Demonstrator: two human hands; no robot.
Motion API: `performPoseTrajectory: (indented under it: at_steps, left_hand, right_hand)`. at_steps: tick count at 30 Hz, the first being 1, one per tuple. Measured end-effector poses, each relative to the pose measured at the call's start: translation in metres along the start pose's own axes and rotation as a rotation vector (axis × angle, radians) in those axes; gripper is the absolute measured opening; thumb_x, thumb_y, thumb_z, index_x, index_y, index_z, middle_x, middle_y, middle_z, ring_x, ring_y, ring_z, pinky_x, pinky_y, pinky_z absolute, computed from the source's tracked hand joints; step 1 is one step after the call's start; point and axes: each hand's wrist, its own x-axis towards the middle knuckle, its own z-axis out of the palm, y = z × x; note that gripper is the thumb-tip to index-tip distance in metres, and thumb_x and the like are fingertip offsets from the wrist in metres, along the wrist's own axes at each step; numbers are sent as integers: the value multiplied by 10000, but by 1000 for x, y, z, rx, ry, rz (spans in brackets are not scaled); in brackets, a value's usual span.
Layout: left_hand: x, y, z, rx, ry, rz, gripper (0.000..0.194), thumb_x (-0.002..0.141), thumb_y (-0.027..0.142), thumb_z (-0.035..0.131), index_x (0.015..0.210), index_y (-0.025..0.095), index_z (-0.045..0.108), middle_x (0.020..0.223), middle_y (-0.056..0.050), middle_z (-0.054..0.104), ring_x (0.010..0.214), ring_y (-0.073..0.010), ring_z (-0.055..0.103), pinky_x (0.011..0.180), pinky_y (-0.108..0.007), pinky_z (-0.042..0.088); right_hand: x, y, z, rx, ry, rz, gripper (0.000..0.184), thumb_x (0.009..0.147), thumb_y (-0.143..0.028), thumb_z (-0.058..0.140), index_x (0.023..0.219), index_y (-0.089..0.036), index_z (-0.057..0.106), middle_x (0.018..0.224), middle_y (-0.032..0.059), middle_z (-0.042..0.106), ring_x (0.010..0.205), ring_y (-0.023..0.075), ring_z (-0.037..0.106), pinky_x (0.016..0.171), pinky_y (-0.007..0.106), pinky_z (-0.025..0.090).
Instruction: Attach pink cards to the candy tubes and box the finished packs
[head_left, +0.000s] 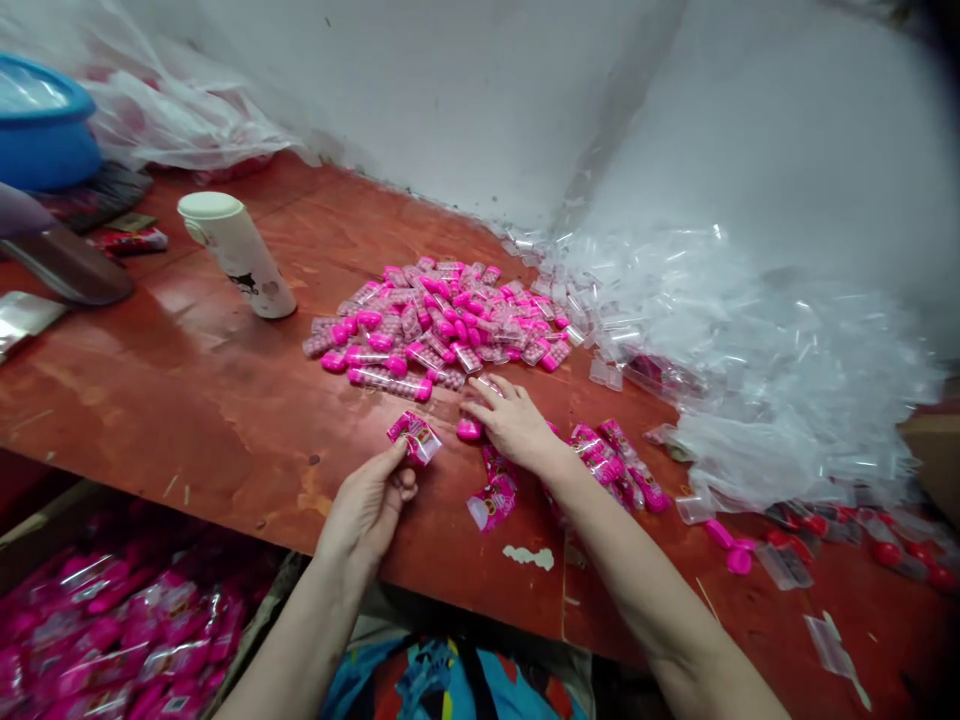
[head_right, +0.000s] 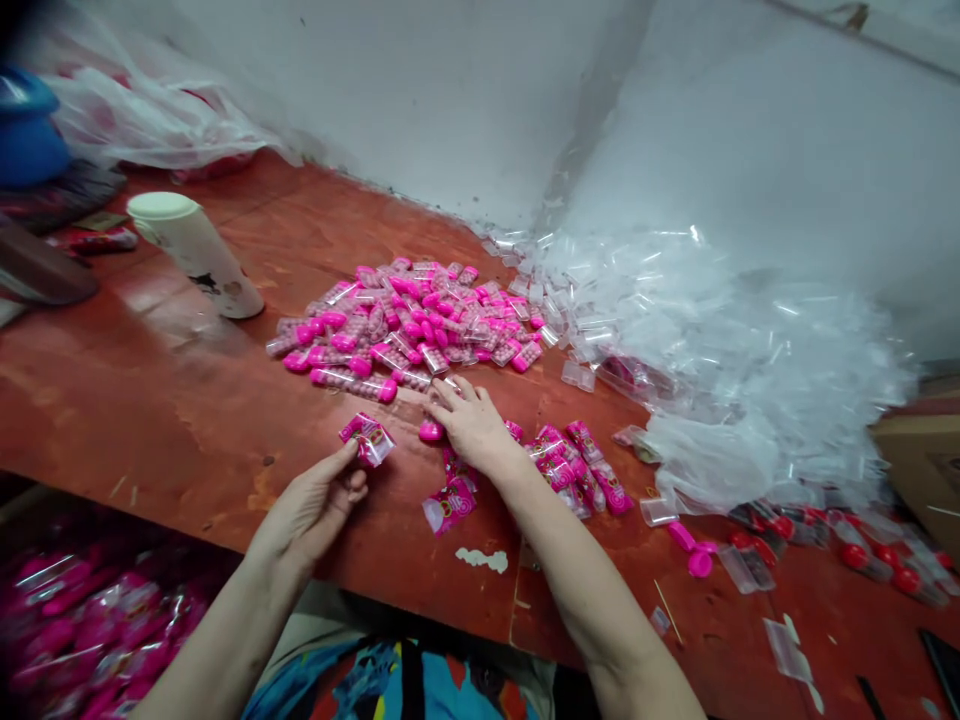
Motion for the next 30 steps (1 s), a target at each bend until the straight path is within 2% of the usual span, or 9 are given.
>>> performPoseTrajectory:
  at_steps: [3, 5, 7, 10, 13, 17, 21, 26, 30]
  left_hand:
    - [-2, -2, 4, -52, 35, -12, 94, 717, 129, 755, 732, 95, 669, 585, 1, 611, 434, -69, 514, 383, -174, 382]
    - [-3, -3, 5, -87, 43, -15, 60, 758, 117, 722, 754, 98, 666, 609, -3, 624, 432, -66, 519, 380, -172, 392]
    - [-4, -5, 5, -111, 50, -22, 39, 796, 104, 688, 767, 100, 662, 614, -5, 630, 430, -63, 525, 382, -168, 404]
    - [-5, -9, 6, -138, 58, -51, 69, 836, 81, 643, 771, 103, 651, 599, 1, 623, 418, -55, 520, 376, -157, 405]
    - [-4, -15, 9, -186, 53, -77, 101, 860, 69, 614, 770, 111, 633, 595, 11, 615, 402, -48, 503, 352, -149, 381]
    - [-4, -23, 13, -201, 53, -85, 114, 884, 72, 585, 784, 109, 625, 605, 5, 622, 405, -53, 511, 345, -148, 379]
    - [-8, -30, 17, -180, 37, -84, 119, 892, 110, 591, 778, 118, 623, 599, -1, 619, 420, -64, 519, 359, -156, 396]
    - [-13, -39, 19, -108, -92, -91, 189, 867, 240, 654, 719, 128, 616, 521, 8, 573, 418, -85, 501, 388, -180, 417]
    - [-18, -42, 18, -29, -169, -58, 273, 758, 373, 764, 740, 125, 651, 555, 6, 596, 458, -90, 514, 420, -185, 419]
  right_hand:
    - [-4, -15, 1, 161, 71, 72, 289, 930, -203, 497, 1187, -177, 626, 1318, 162, 565, 1236, 324, 449, 997, 493, 353]
    - [-11, -26, 1, 296, 139, 166, 272, 945, -204, 456, 1166, -144, 604, 1167, 161, 636, 1090, 281, 548, 944, 448, 406]
    - [-20, -41, 1, 596, 221, 290, 267, 961, -229, 420, 1175, -145, 556, 1027, 119, 671, 931, 231, 605, 835, 379, 468]
    - [-38, -67, -1, 1263, 287, 461, 212, 940, -346, 481, 1052, -175, 539, 853, 40, 666, 721, 162, 614, 689, 298, 493]
    - [-56, -94, -2, 1586, 250, 528, 262, 899, -422, 551, 1004, -185, 510, 708, -19, 624, 569, 115, 559, 584, 251, 466]
    - [-70, -116, 1, 1708, 243, 545, 324, 888, -477, 565, 995, -182, 482, 636, -48, 594, 477, 89, 504, 497, 220, 419]
    - [-72, -122, 7, 1723, 307, 590, 351, 877, -497, 578, 987, -177, 486, 623, -55, 577, 447, 75, 473, 454, 201, 381]
    - [-76, -127, 11, 1752, 278, 574, 320, 900, -480, 559, 985, -181, 482, 597, -71, 545, 423, 58, 411, 424, 185, 316]
    - [-80, -130, 10, 1786, 235, 566, 350, 890, -511, 555, 991, -184, 481, 597, -78, 526, 403, 50, 357, 399, 183, 267]
